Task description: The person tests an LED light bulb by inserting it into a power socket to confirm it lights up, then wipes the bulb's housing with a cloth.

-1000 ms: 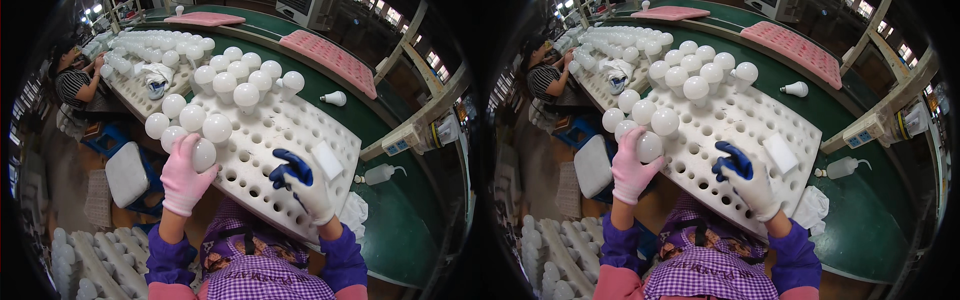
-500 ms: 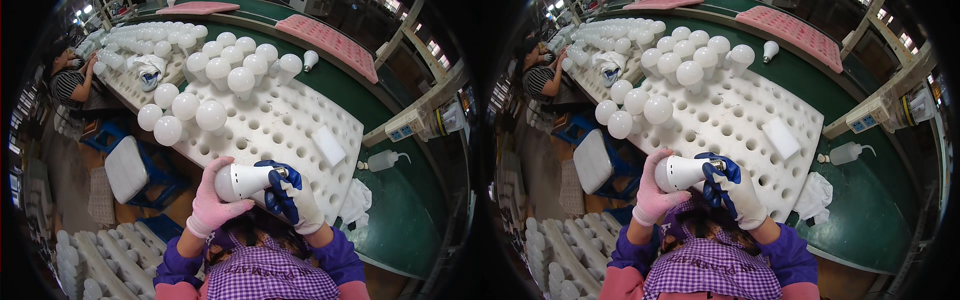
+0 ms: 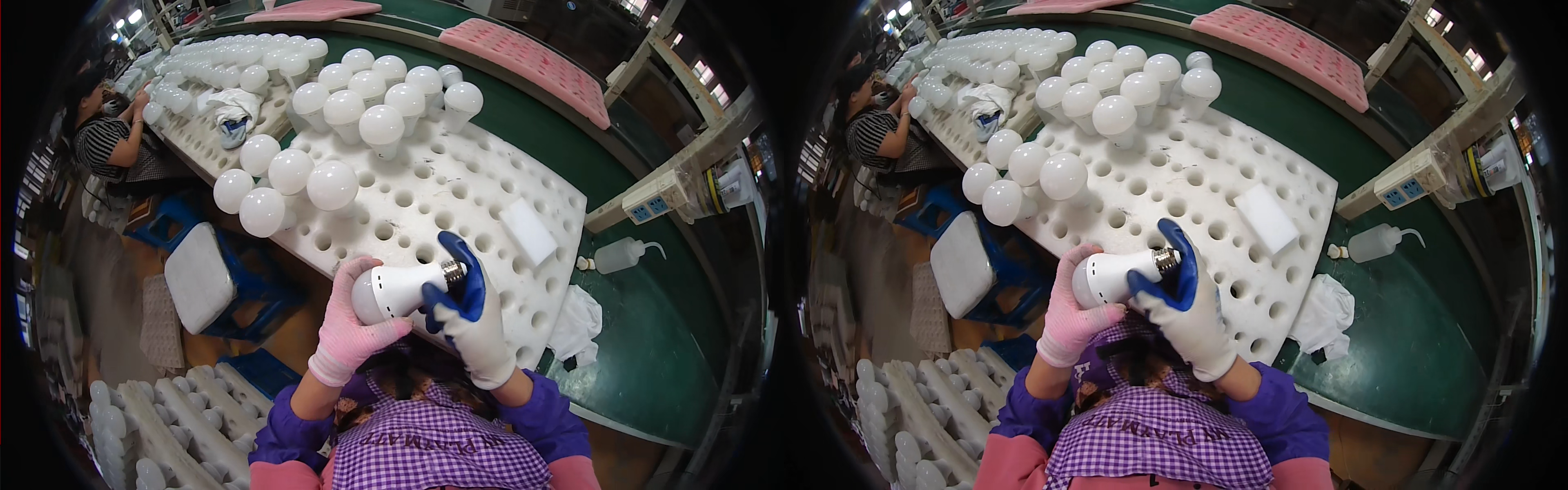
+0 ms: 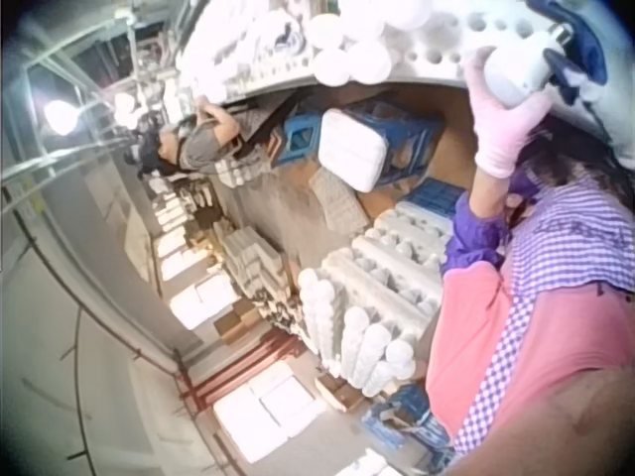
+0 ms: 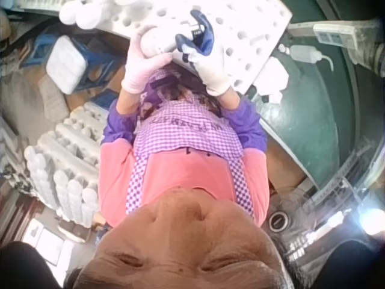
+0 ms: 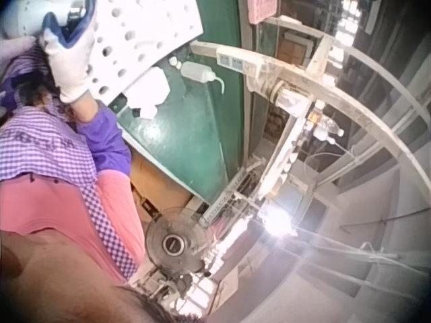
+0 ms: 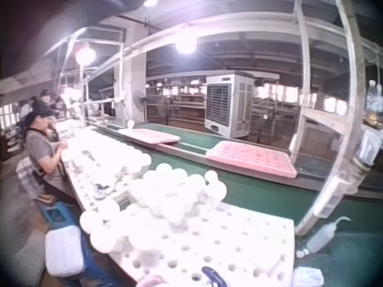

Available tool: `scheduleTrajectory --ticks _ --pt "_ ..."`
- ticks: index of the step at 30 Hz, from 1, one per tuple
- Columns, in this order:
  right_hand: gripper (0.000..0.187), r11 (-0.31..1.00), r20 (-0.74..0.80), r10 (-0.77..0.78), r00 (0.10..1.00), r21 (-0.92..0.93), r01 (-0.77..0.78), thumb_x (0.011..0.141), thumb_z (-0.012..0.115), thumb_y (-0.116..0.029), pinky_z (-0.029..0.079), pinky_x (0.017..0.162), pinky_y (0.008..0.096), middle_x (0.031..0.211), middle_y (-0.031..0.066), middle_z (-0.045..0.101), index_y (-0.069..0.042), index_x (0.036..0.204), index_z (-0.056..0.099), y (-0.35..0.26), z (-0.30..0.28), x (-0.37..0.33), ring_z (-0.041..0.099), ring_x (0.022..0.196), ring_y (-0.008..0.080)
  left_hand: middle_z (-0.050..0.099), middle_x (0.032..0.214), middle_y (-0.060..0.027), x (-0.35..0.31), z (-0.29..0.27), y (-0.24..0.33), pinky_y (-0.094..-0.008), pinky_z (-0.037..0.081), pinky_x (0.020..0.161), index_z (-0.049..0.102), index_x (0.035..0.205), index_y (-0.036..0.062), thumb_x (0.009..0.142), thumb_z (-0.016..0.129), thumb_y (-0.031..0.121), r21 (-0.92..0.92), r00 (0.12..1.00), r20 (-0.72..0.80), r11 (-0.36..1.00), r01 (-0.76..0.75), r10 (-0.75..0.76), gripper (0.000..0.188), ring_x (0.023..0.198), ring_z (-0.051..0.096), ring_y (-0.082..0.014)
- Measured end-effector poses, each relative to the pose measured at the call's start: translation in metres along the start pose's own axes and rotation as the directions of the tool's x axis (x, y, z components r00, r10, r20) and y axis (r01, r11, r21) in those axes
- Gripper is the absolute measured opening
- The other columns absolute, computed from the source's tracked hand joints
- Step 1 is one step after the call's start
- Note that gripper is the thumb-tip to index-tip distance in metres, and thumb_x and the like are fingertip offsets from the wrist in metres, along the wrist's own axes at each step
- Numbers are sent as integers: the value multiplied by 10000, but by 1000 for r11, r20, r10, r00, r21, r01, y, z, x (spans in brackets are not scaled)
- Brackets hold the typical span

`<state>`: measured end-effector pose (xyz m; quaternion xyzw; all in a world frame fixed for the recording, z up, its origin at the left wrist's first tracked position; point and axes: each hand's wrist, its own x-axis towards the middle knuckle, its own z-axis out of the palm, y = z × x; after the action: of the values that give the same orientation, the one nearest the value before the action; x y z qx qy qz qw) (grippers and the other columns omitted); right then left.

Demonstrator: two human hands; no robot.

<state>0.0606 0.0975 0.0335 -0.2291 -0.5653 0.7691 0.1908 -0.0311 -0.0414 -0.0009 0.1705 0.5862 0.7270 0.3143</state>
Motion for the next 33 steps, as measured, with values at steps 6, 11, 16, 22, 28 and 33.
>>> scheduleTrajectory --ticks 6,11,16,22,28,33 --pt "491 995 -15 95 995 -38 -96 862 701 -114 501 657 230 964 69 637 34 1293 518 15 -19 16 603 719 105 526 1165 -105 -9 12 -16 -331 519 883 402 1294 44 623 876 165 327 954 -81 912 -248 289 831 1043 581 -204" --pt "437 990 117 131 984 45 -137 1054 405 -354 379 428 192 646 17 581 3 1157 637 -6 -30 19 477 462 36 519 1160 -105 -9 18 -11 -329 521 882 375 1309 54 641 864 139 -4 991 -123 999 -49 48 832 1048 574 -193" --pt "546 987 153 133 979 65 -145 1048 367 -456 344 408 185 612 9 563 7 1168 629 -9 -31 16 451 437 29 534 1130 -112 -9 18 -5 -300 560 748 355 1317 47 693 825 132 -108 997 -54 993 51 -57 785 927 609 -185" --pt "530 980 197 178 964 54 -192 1050 375 -444 336 417 182 594 -13 536 6 1180 623 -19 -31 15 438 436 24 595 1010 -139 -7 16 -5 -282 555 560 358 1322 34 776 779 301 -391 974 104 891 228 -204 739 718 645 -216" --pt "366 985 195 148 970 64 -163 1021 515 -300 373 472 159 691 -14 569 12 1180 621 -34 -26 10 469 501 10 601 1018 -146 -4 13 -11 -279 552 561 354 1323 13 823 727 400 -450 950 227 842 297 -213 734 715 647 -219" --pt "305 979 146 175 974 80 -188 975 589 -230 387 461 174 743 0 602 1 1169 631 -25 -40 12 501 523 23 585 1058 -147 -5 27 -3 -288 559 595 329 1352 26 823 737 330 -409 945 210 855 319 -252 734 756 641 -206"
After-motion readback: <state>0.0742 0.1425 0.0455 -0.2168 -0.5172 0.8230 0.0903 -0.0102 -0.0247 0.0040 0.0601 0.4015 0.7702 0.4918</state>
